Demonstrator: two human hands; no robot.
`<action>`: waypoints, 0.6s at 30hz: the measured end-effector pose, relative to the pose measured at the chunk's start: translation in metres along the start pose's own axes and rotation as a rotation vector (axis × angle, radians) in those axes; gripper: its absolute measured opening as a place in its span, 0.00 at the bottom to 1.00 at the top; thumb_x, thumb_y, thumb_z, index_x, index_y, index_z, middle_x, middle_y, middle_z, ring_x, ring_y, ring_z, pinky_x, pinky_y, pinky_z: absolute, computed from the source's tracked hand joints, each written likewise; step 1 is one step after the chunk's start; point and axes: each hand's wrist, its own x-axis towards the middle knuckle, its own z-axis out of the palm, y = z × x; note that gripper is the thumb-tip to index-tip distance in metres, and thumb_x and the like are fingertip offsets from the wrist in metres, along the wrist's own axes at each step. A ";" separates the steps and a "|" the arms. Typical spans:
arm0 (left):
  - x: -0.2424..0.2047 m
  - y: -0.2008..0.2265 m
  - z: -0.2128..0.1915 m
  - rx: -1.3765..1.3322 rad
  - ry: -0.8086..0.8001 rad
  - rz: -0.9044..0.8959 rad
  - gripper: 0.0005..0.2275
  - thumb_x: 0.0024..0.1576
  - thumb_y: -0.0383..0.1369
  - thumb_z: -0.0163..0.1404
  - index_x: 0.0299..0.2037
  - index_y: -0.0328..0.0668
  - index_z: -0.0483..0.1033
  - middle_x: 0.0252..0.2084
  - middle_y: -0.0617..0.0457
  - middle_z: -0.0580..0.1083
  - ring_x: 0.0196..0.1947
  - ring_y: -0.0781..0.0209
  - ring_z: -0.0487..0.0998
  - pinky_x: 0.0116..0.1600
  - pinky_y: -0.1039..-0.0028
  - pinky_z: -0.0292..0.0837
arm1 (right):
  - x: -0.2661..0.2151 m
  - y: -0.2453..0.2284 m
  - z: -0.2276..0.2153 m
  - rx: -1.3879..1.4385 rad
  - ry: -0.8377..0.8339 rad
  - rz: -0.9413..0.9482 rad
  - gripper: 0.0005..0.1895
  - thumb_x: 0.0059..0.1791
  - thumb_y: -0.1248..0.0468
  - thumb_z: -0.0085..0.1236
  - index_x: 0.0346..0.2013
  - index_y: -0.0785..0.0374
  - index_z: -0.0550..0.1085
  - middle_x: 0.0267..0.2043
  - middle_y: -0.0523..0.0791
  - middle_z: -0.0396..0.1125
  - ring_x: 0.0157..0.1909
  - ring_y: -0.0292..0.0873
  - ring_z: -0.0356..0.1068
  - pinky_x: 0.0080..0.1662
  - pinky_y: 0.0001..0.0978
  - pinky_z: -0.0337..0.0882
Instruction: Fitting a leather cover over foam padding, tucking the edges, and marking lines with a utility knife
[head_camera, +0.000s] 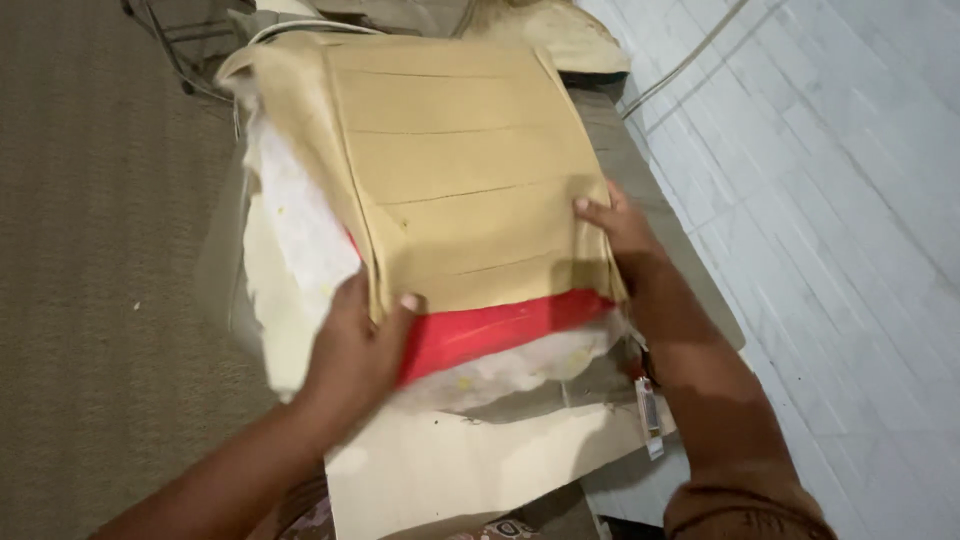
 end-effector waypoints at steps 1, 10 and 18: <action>-0.006 -0.002 0.009 -0.069 -0.017 0.008 0.31 0.60 0.43 0.48 0.68 0.29 0.60 0.60 0.24 0.67 0.54 0.19 0.73 0.54 0.36 0.73 | 0.014 -0.007 0.001 -0.014 -0.047 -0.068 0.36 0.46 0.58 0.66 0.68 0.52 0.67 0.49 0.53 0.74 0.46 0.50 0.76 0.54 0.52 0.74; -0.018 0.006 0.114 -0.331 -0.115 0.148 0.28 0.56 0.41 0.52 0.64 0.40 0.55 0.52 0.44 0.64 0.51 0.50 0.69 0.53 0.61 0.68 | 0.109 -0.053 0.030 -0.678 -0.131 -0.446 0.33 0.49 0.54 0.53 0.70 0.51 0.63 0.65 0.50 0.67 0.63 0.52 0.67 0.61 0.44 0.65; -0.017 0.015 0.056 -0.055 -0.434 0.705 0.07 0.57 0.31 0.46 0.28 0.41 0.69 0.29 0.53 0.72 0.39 0.54 0.74 0.44 0.67 0.68 | 0.068 -0.014 0.069 -1.163 0.199 -1.088 0.28 0.63 0.56 0.45 0.74 0.68 0.58 0.75 0.56 0.54 0.76 0.59 0.53 0.76 0.51 0.48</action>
